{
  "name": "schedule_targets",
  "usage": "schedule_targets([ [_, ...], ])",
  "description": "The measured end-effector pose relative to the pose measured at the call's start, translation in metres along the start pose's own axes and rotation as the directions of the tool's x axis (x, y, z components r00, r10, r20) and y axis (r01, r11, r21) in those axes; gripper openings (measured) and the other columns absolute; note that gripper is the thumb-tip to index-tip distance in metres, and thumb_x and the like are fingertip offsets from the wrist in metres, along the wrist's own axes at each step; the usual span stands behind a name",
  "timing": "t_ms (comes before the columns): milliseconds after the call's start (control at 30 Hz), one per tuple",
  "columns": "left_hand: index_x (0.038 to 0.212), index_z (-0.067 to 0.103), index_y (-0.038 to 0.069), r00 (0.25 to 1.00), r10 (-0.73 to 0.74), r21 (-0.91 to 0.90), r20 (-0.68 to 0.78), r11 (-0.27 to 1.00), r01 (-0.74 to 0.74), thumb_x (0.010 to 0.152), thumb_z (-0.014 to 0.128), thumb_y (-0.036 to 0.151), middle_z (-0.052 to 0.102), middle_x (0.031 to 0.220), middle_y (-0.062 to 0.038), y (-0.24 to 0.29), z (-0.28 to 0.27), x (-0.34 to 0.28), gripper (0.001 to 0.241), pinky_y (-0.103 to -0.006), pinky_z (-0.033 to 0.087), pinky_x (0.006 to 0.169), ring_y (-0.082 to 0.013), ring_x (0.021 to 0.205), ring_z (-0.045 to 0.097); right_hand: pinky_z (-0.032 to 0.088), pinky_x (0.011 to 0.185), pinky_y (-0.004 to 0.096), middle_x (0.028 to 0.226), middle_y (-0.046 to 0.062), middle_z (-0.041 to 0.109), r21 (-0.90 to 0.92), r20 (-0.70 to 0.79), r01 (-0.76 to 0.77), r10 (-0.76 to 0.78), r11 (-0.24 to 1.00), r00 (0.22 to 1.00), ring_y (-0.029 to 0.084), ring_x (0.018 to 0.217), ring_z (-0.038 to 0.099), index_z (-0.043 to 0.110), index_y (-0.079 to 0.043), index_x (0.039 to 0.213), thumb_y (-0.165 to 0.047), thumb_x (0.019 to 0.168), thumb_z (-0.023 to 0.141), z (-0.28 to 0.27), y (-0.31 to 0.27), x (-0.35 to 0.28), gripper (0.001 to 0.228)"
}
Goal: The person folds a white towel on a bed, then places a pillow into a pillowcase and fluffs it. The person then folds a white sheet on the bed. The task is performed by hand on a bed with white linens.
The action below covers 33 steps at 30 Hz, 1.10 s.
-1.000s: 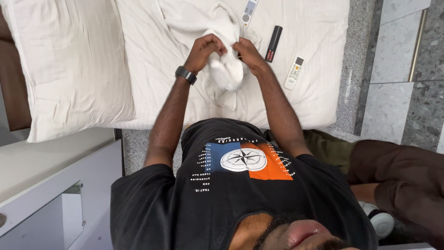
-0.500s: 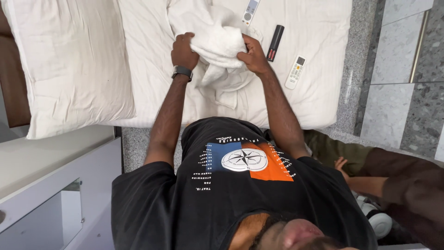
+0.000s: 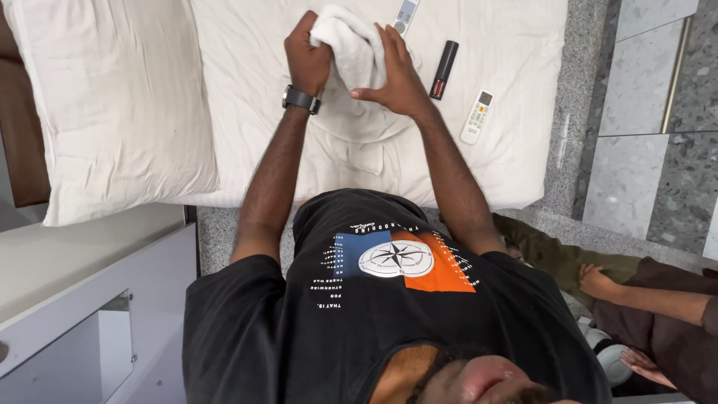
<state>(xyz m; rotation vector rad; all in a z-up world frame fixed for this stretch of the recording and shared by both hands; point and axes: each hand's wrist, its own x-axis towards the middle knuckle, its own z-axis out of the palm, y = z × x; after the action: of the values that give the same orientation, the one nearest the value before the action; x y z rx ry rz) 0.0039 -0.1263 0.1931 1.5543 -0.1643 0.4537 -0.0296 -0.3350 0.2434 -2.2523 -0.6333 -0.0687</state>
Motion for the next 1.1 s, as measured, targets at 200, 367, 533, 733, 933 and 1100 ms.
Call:
schedule_targets([
  [200,0.093,0.067,0.008,0.987,0.083,0.234,0.139,0.966,-0.114,0.088,0.080,0.012,0.074,0.079,-0.001,0.018,-0.003,0.010,0.015,-0.0305,0.053,0.058,-0.0115,0.068,0.071,0.060,0.095,0.038,0.117,0.013,0.076,0.209,-0.110,-0.152,0.178,0.966,0.978,0.027,0.111,0.076,0.064,-0.005,0.129,-0.003,0.088,0.075,-0.001,0.019,0.006,0.043],
  [367,0.102,0.066,0.011,0.941,0.232,0.429,0.247,0.845,-0.321,0.087,0.092,0.031,0.065,0.074,-0.003,0.040,-0.030,0.016,0.036,-0.0346,0.048,0.054,-0.0174,0.062,0.064,0.058,0.075,0.031,0.095,0.009,0.078,0.334,-0.176,-0.152,0.220,0.930,0.960,0.017,0.085,0.074,0.072,0.000,0.111,0.007,0.087,0.062,-0.023,0.015,0.009,0.026],
  [533,0.117,0.062,0.012,0.886,0.390,0.528,0.251,0.712,-0.463,0.085,0.089,0.033,0.063,0.089,-0.004,0.061,-0.033,0.011,0.047,-0.0352,0.050,0.061,-0.0209,0.075,0.063,0.057,0.072,0.026,0.095,0.007,0.077,0.471,-0.147,-0.080,0.168,0.878,0.975,0.011,0.083,0.071,0.073,0.002,0.110,0.009,0.088,0.062,-0.022,0.014,0.007,0.026],
  [733,0.114,0.061,0.013,0.996,0.092,0.707,0.018,0.703,-0.078,0.086,0.082,0.032,0.061,0.097,-0.006,0.003,-0.019,-0.024,0.040,-0.0385,0.048,0.071,-0.0225,0.085,0.061,0.048,0.057,0.025,0.085,0.007,0.073,0.694,-0.034,-0.150,0.240,0.704,0.970,0.010,0.066,0.062,0.073,0.006,0.108,0.011,0.074,0.052,-0.025,0.009,0.010,0.040],
  [933,0.148,0.042,0.007,0.970,0.105,0.227,0.221,0.961,-0.156,0.095,0.082,0.018,0.050,0.145,-0.013,-0.010,-0.012,-0.044,0.067,-0.0429,0.046,0.112,-0.0280,0.134,0.051,0.063,0.087,0.036,0.110,0.015,0.075,0.942,-0.042,0.028,0.035,0.334,0.998,0.021,0.096,0.074,0.066,0.007,0.125,0.008,0.077,0.049,-0.029,0.019,0.005,0.052],
  [1100,0.155,0.040,0.011,0.879,0.046,0.385,0.474,0.887,-0.254,0.087,0.090,0.033,0.053,0.154,-0.012,-0.004,-0.016,-0.035,0.087,-0.0542,0.031,0.119,-0.0290,0.144,0.050,0.061,0.092,0.037,0.116,0.015,0.073,0.946,-0.009,-0.008,0.049,0.324,0.999,0.022,0.102,0.072,0.063,0.006,0.130,0.008,0.079,0.051,-0.034,0.023,-0.001,0.052],
])
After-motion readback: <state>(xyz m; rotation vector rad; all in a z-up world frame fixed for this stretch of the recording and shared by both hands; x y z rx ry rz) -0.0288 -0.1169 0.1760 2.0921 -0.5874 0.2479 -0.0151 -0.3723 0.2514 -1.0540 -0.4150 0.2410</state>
